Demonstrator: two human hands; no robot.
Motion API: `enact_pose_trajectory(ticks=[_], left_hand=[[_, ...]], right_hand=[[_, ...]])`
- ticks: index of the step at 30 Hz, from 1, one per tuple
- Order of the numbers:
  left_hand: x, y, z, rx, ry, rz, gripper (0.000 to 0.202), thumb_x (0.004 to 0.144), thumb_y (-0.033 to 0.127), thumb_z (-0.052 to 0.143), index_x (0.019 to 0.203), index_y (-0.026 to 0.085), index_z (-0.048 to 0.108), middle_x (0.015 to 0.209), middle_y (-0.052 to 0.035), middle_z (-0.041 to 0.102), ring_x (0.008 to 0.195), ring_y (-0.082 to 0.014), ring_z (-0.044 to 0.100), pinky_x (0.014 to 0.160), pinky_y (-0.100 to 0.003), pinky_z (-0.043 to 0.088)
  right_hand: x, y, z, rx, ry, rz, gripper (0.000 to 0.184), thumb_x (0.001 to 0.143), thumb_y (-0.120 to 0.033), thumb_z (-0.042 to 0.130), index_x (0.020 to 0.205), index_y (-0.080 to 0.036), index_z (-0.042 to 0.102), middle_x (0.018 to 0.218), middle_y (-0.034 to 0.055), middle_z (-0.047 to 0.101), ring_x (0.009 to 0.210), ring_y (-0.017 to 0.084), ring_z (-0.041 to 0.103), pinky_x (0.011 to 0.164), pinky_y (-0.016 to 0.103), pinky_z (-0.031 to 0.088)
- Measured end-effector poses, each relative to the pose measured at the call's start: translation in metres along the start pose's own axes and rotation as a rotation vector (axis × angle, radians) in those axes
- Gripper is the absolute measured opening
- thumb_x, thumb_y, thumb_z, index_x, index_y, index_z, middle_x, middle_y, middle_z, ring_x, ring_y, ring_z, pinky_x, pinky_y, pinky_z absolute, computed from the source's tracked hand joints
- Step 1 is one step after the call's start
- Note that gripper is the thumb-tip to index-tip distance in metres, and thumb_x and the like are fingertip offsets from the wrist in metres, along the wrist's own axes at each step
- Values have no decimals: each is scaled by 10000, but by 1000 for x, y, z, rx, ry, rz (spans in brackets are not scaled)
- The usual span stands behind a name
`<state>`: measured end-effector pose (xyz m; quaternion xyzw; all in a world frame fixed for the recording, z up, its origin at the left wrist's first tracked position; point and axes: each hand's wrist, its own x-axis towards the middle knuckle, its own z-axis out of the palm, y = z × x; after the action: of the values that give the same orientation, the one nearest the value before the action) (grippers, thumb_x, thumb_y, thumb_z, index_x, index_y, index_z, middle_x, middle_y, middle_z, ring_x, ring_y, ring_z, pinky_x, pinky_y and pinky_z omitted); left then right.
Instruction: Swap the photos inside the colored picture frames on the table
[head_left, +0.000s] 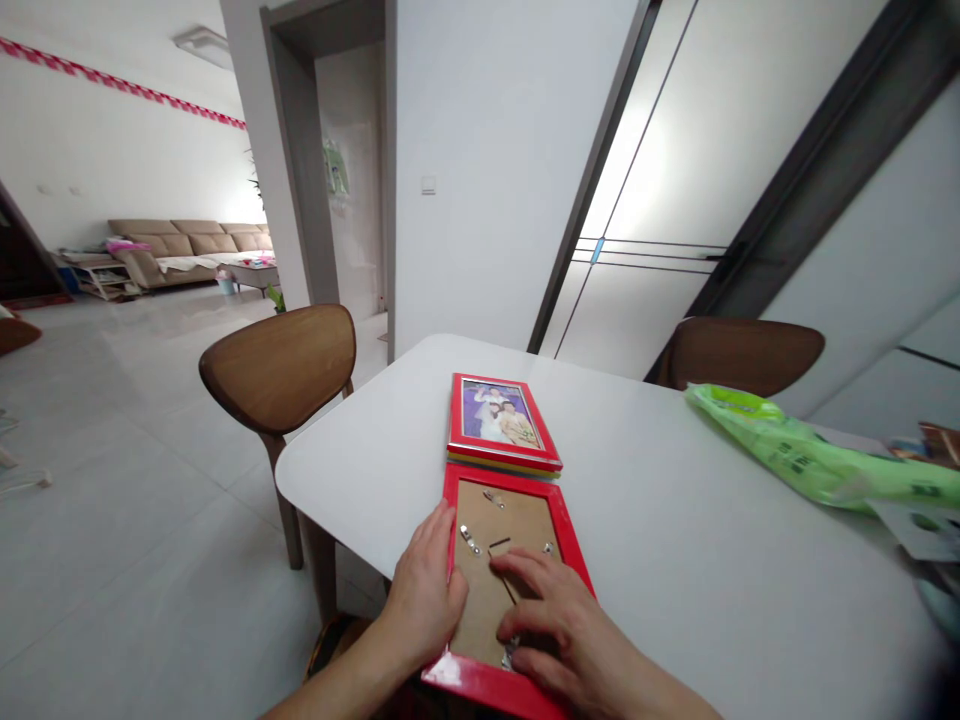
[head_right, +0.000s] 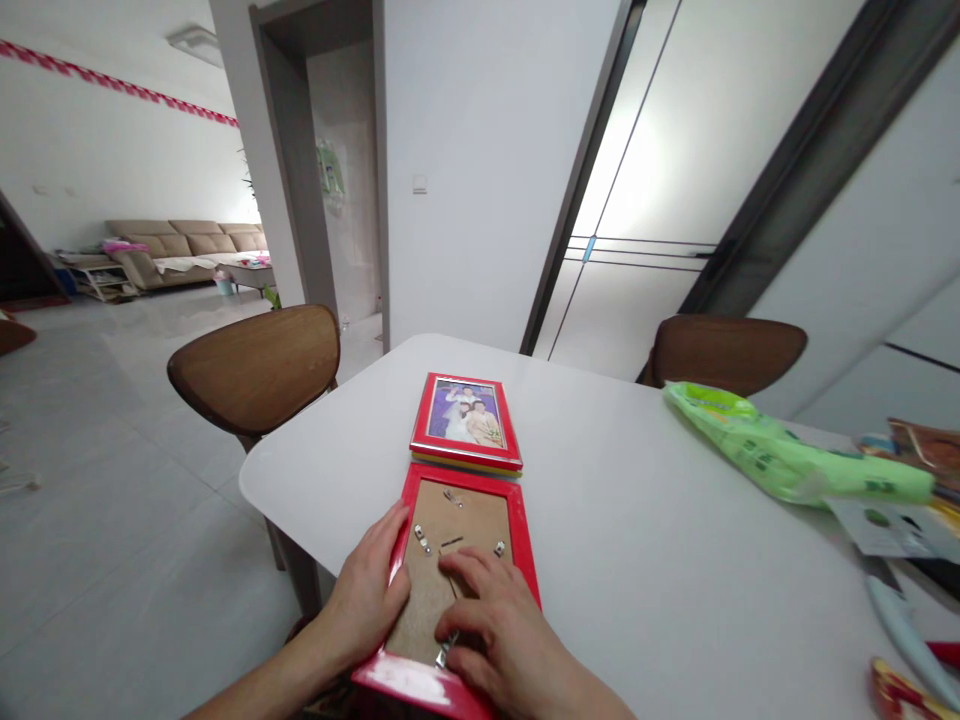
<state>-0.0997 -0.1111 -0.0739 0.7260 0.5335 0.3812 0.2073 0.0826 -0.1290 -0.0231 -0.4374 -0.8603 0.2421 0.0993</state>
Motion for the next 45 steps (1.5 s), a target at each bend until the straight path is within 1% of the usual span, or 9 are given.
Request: enact_pose_trajectory(ticks=[7,14,19,22,26,31,36,40,45], left_hand=[[1,-2,4,-5,-19,-4,610,629,56,405,1236,70,347,1273,-132,390,1170,-208,344,1001,-359,260],[5,8,-4,-85,-29,-82,535,683,132,459,1209,73,387,1248,-140,418,1147,-220,366,987,-360,261],[13,27,-11,-453,19,-237,280,643,239,563,908,155,587,1145,-89,508,1100,-245,400,951,-354,279],[16,32,-20,-700,-10,-374,227,701,354,492,808,163,551,849,-43,620,815,-212,569,729,-320,442],[14,13,-46,-754,-46,-492,284,713,423,466,799,154,501,627,7,602,533,-152,569,495,-237,433],[8,-30,-77,-670,27,-579,291,672,435,532,718,149,506,577,19,583,481,-132,543,447,-201,389],[10,-60,-87,-522,59,-554,315,673,412,531,833,140,535,641,-10,616,563,-181,591,486,-244,431],[17,-67,-96,-325,152,-457,456,624,307,564,1035,127,483,783,-49,619,772,-251,589,677,-361,452],[11,-20,-79,-139,227,-242,489,622,242,553,1097,166,468,1190,-84,453,1149,-256,347,989,-409,219]], right_hand=[[8,5,13,15,218,183,350,660,-328,554,990,-210,571,1174,91,458,1057,228,430,907,367,326],[15,10,5,-3,321,231,325,649,-168,467,960,-182,563,969,75,549,915,189,496,821,310,382],[18,-7,-12,0,389,204,298,634,-169,484,918,-194,569,939,56,556,896,189,501,812,329,393],[19,-17,-17,48,439,123,275,672,-219,498,941,-208,554,1007,57,531,917,184,500,814,325,403],[15,1,-17,49,525,189,317,738,-353,453,1008,-201,519,1009,76,530,816,174,536,718,308,440],[6,51,-4,-155,427,524,456,729,-376,422,1118,-142,465,1021,120,526,846,227,547,720,337,420],[5,62,-1,-119,366,582,507,704,-262,406,1189,-119,381,1014,129,561,874,228,548,756,331,397],[4,57,-11,122,450,670,525,665,-221,423,1178,-123,377,843,94,612,743,220,583,704,336,419],[-7,39,-22,1115,489,641,685,662,-262,496,1281,-263,204,847,42,648,597,188,617,587,326,475]])
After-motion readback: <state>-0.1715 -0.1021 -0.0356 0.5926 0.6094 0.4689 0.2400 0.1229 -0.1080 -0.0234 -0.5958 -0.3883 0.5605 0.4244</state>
